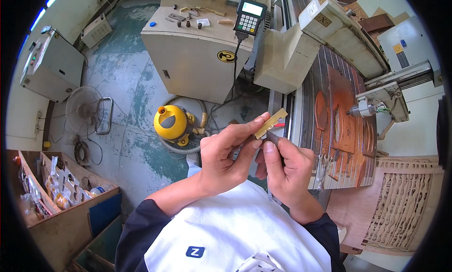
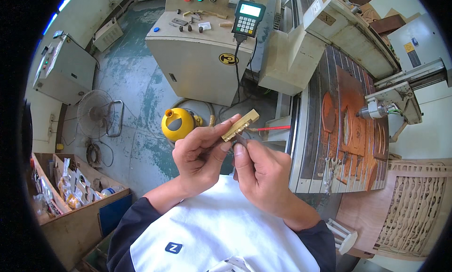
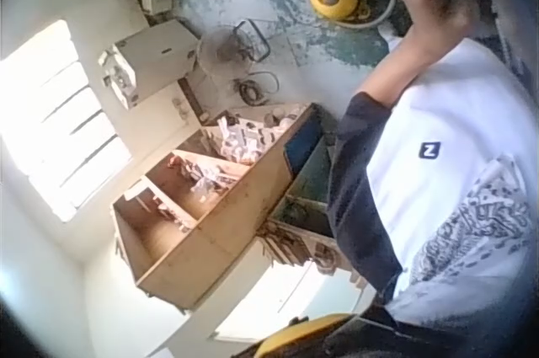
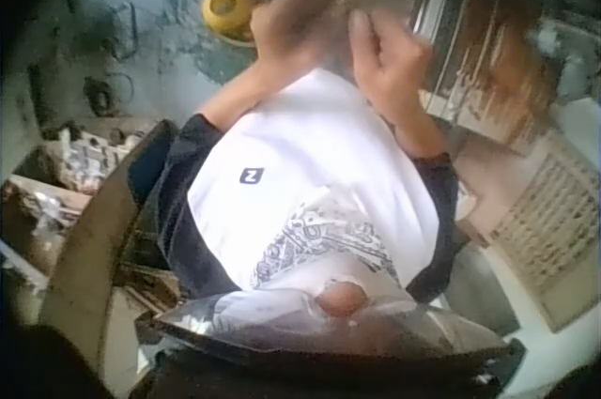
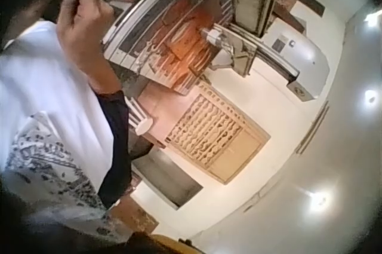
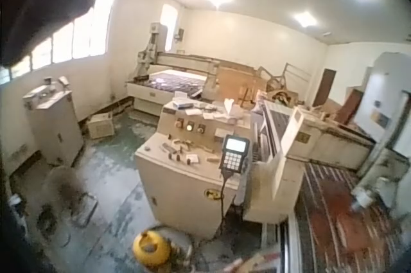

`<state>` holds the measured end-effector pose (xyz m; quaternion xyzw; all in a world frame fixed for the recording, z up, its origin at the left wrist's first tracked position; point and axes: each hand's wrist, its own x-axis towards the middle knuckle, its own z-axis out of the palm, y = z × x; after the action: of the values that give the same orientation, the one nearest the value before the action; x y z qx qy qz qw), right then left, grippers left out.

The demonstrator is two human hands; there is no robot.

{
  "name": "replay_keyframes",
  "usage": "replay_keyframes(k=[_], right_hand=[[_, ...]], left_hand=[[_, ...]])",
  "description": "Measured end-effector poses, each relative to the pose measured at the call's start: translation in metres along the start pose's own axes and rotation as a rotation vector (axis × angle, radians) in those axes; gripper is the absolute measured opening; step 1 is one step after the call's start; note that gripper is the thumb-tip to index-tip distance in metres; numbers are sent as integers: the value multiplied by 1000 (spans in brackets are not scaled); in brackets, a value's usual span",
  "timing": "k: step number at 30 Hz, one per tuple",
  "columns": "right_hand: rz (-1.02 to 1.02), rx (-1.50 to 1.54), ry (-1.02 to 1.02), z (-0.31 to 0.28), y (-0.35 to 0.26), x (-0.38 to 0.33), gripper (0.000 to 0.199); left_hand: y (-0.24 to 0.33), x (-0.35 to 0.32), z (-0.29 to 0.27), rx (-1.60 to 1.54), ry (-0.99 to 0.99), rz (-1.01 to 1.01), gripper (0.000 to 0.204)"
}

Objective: Loosen a nut on a machine spindle using wrenches and inspect a small wooden component.

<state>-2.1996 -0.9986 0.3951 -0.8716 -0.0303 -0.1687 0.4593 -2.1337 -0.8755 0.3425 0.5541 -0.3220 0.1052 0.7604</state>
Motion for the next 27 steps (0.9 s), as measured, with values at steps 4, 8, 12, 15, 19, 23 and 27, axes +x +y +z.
replay_keyframes(k=[4, 8, 12, 15, 19, 23, 27], right_hand=[[-1, 94, -7, 1, 2, 6, 21], [14, 151, -49, -1, 1, 12, 22], [58, 237, -117, -4, 5, 19, 24], [151, 323, -145, -6, 2, 25, 23], [168, 385, -173, -9, 9, 32, 24], [333, 617, -254, -15, 12, 41, 25], [348, 736, -204, -10, 17, 44, 29]], left_hand=[[8, 5, -7, 56, -103, -52, 20], [6, 9, -6, 75, -94, -41, 19], [-3, 13, -3, 64, 6, 36, 31], [-4, 17, -3, 72, 12, 34, 31], [-6, 24, -4, 107, 5, 31, 32], [-9, 27, -4, 101, -11, -2, 30], [-11, 31, 2, -34, 37, -94, 26]])
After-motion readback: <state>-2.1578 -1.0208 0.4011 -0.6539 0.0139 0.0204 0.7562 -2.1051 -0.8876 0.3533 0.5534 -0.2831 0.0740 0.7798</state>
